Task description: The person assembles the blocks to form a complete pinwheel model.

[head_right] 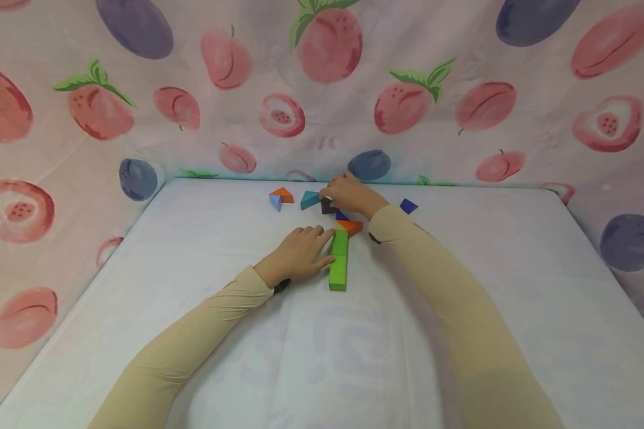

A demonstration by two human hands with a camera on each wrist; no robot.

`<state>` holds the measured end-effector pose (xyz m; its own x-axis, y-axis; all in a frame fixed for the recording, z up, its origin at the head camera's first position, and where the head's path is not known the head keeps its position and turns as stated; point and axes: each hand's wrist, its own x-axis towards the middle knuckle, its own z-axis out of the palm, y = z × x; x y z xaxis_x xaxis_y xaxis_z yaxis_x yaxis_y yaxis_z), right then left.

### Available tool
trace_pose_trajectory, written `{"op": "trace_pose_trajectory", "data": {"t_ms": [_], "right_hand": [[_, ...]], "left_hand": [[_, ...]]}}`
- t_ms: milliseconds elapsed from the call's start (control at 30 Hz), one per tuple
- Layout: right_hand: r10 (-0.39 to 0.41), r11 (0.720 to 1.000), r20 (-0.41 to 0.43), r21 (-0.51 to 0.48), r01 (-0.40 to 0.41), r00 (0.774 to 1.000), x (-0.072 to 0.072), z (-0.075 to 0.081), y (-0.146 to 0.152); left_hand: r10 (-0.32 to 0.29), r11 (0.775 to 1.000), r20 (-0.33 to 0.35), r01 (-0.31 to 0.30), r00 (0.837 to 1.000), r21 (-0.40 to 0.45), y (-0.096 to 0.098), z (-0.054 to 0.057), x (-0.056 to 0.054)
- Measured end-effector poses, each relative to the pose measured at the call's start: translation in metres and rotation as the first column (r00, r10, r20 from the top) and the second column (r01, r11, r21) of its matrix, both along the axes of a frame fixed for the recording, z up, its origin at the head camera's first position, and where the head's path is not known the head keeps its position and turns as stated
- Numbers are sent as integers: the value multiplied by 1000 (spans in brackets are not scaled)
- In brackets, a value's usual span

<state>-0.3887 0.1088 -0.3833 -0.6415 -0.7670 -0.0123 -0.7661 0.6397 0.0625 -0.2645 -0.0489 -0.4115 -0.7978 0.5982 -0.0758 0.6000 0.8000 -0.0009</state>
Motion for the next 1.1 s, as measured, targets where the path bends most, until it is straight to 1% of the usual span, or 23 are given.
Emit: {"op": "trace_pose_trajectory", "data": {"t_ms": [67,233,400,467,567,700,867,1000,1100], "right_hand": [[3,1000,5,0,-3,1000,1,0,-1],[4,1000,48,-1,-3,999,4,1,-2],[-5,1000,76,-1,5,997,5,1,-2],[-22,1000,72,20,21,997,5,1,-3],[-52,995,63,85,47,997,5,0,-5],[-75,988,77,142,63,994,6,-1,-6],[-81,990,98,124,68,992,7,1,-3],[-80,992,100,106,70,992,7,2,1],[-81,991,94,113,70,992,8,2,3]], "left_hand": [[-2,1000,-7,2,1000,-5,0,0,0],[-6,1000,-20,6,1000,-15,0,1,0],[-4,1000,-20,4,1000,-9,0,2,1],[-2,1000,-13,2,1000,-5,1,1,1],[3,1000,-5,-3,1000,-7,1,0,0],[6,1000,3,-6,1000,-8,1,-1,0],[0,1000,0,0,1000,0,1,0,1],[-3,1000,-8,3,1000,5,0,0,1],[-2,1000,-4,2,1000,9,0,1,2]]}}
